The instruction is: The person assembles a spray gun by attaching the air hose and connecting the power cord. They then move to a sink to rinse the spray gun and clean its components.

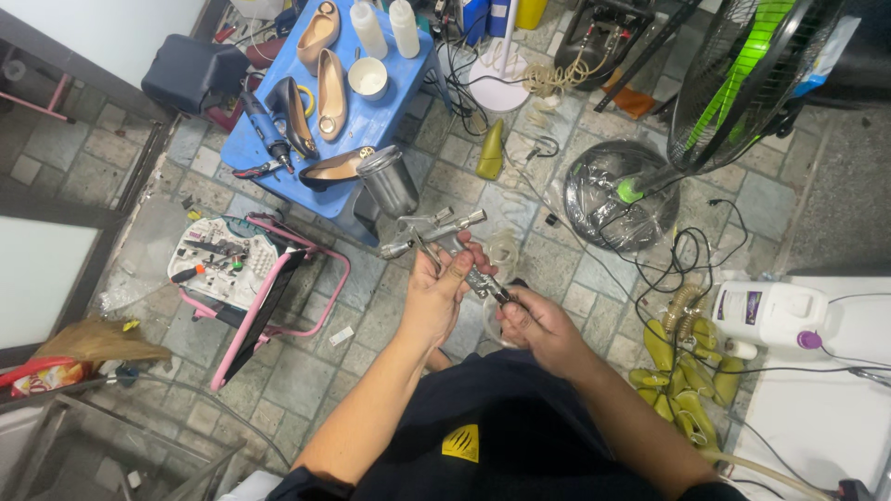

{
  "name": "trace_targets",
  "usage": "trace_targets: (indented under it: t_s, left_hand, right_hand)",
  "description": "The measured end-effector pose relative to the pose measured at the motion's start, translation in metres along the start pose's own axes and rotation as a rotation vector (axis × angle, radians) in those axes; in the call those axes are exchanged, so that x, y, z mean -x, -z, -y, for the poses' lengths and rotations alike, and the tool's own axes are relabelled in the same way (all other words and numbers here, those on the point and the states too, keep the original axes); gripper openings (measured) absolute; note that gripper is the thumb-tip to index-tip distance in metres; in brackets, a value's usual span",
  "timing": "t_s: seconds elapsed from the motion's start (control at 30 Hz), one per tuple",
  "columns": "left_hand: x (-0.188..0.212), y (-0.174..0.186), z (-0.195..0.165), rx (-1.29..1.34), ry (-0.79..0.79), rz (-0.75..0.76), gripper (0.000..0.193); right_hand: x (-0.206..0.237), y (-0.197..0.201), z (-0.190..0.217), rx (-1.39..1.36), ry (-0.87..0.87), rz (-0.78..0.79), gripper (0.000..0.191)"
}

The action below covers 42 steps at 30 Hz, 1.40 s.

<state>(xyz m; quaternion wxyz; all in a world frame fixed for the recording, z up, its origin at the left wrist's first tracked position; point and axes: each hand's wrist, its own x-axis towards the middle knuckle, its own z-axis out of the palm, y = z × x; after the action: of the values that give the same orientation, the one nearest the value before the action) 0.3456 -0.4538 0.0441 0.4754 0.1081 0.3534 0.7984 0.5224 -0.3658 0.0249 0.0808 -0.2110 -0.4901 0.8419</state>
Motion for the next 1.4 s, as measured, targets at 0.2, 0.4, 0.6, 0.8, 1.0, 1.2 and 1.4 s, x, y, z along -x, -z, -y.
trace_targets:
  t_s: [0.2, 0.4, 0.6, 0.8, 1.0, 1.2, 1.4]
  left_hand:
    - [-0.002, -0.006, -0.015, -0.242, -0.005, 0.013, 0.026]
    - [-0.017, 0.001, -0.035, -0.438, -0.001, 0.05, 0.019]
    - [-0.025, 0.024, -0.051, -0.631, 0.139, 0.103, 0.021]
    - [-0.05, 0.038, -0.063, -0.842, 0.106, 0.337, 0.028]
    - [-0.013, 0.041, -0.047, -0.739, -0.101, 0.092, 0.048]
    - [0.052, 0.036, -0.003, -0.874, -0.316, 0.007, 0.051]
    - [0.058, 0.042, -0.037, -1.243, 0.001, -0.099, 0.047]
  right_hand:
    - [-0.009, 0.005, -0.018, -0.034, -0.029, 0.108, 0.022]
    - [-0.03, -0.012, -0.029, 0.118, -0.049, 0.017, 0.024]
    - [-0.05, -0.024, -0.016, -0.119, -0.045, 0.151, 0.047]
    - [-0.074, -0.034, -0.013, -0.154, -0.098, 0.259, 0.056]
    - [-0.083, -0.038, -0.014, -0.295, 0.06, 0.239, 0.042]
    - [-0.087, -0.049, -0.02, -0.4, 0.193, 0.197, 0.03]
    - [-0.08, -0.03, -0.019, 0.379, 0.425, -0.008, 0.026]
